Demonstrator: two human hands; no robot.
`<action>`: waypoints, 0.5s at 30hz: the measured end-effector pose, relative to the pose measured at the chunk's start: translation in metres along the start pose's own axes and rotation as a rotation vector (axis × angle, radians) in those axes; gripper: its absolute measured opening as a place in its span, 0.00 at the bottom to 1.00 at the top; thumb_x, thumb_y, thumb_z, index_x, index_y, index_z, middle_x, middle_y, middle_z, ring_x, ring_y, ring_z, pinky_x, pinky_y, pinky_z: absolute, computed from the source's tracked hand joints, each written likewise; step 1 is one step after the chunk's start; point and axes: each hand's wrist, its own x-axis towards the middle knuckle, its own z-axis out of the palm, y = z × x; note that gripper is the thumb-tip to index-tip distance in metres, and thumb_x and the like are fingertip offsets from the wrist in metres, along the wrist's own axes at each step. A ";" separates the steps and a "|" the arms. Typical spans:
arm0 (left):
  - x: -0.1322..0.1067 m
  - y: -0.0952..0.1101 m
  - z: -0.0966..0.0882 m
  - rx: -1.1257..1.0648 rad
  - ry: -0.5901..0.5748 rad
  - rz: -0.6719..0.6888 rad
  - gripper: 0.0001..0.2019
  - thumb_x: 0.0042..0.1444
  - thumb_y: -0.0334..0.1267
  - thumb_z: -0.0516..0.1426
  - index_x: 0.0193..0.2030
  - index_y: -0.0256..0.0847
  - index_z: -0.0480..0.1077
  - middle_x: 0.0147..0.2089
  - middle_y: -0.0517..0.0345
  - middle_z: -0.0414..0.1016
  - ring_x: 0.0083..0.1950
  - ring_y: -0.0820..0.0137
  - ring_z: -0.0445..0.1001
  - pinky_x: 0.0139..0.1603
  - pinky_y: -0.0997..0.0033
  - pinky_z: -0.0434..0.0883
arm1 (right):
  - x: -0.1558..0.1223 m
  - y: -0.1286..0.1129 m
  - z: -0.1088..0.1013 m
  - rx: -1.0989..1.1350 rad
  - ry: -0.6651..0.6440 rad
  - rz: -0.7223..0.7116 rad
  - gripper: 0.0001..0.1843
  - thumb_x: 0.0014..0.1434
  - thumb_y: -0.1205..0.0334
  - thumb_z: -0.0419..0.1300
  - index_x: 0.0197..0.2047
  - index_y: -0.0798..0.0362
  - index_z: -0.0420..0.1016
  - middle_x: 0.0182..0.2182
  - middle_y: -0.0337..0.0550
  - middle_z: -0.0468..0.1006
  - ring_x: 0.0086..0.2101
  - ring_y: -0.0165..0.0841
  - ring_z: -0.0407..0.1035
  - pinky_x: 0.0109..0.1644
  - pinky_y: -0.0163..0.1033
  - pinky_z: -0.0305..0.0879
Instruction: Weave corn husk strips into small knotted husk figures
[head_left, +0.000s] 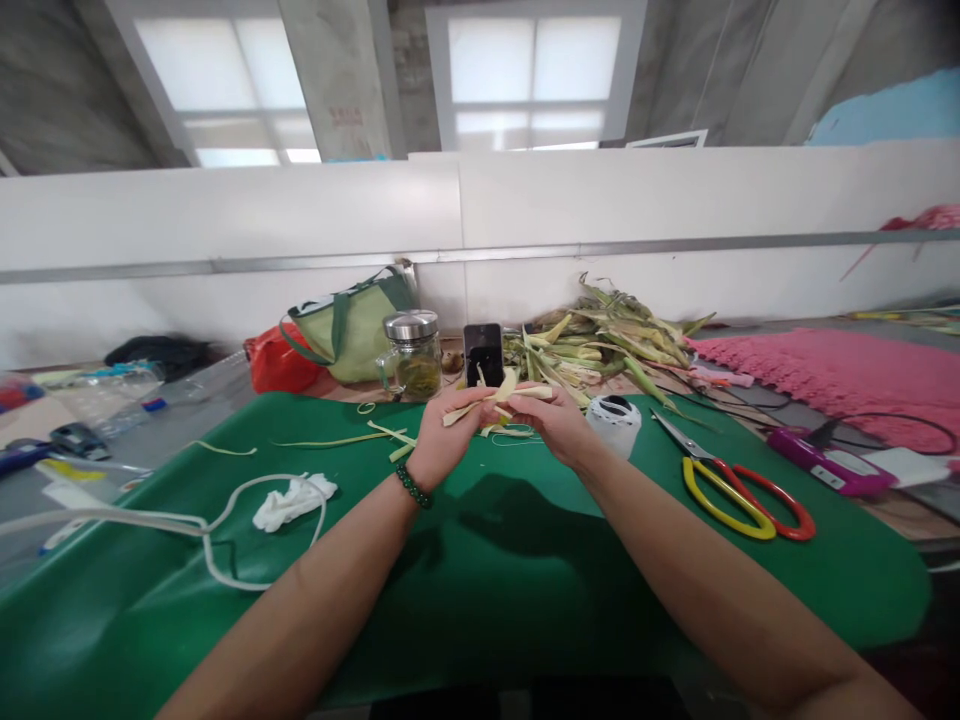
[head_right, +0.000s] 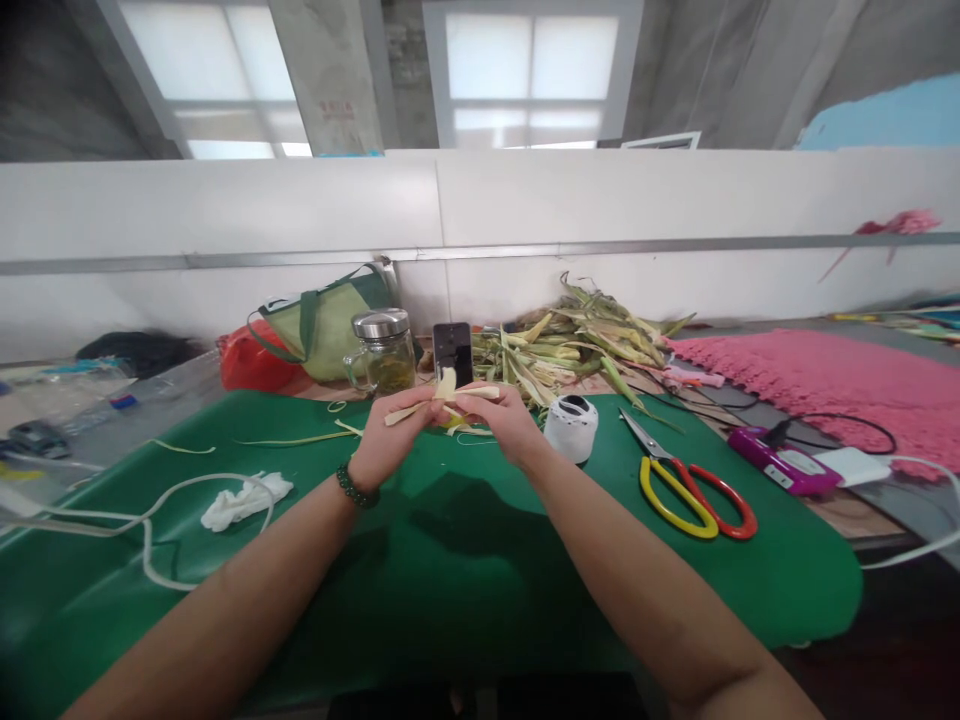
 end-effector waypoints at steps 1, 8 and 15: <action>0.000 0.001 0.001 -0.083 0.002 -0.084 0.16 0.45 0.45 0.63 0.37 0.36 0.77 0.31 0.52 0.80 0.34 0.63 0.77 0.39 0.64 0.73 | 0.000 -0.001 0.000 -0.005 0.021 0.024 0.11 0.39 0.56 0.69 0.26 0.53 0.77 0.22 0.37 0.75 0.26 0.27 0.67 0.32 0.34 0.62; 0.000 0.008 0.003 -0.270 0.044 -0.372 0.19 0.37 0.43 0.68 0.36 0.33 0.74 0.31 0.53 0.80 0.33 0.67 0.78 0.36 0.70 0.72 | 0.004 -0.002 -0.001 -0.077 0.051 0.127 0.10 0.37 0.58 0.66 0.21 0.55 0.73 0.19 0.36 0.71 0.22 0.25 0.62 0.28 0.33 0.58; 0.003 0.003 0.004 -0.188 0.053 -0.401 0.15 0.38 0.41 0.67 0.31 0.35 0.74 0.24 0.55 0.78 0.31 0.65 0.78 0.32 0.71 0.71 | -0.003 -0.010 -0.008 -0.581 0.378 -0.472 0.11 0.47 0.56 0.60 0.33 0.52 0.72 0.29 0.42 0.73 0.33 0.34 0.66 0.37 0.39 0.63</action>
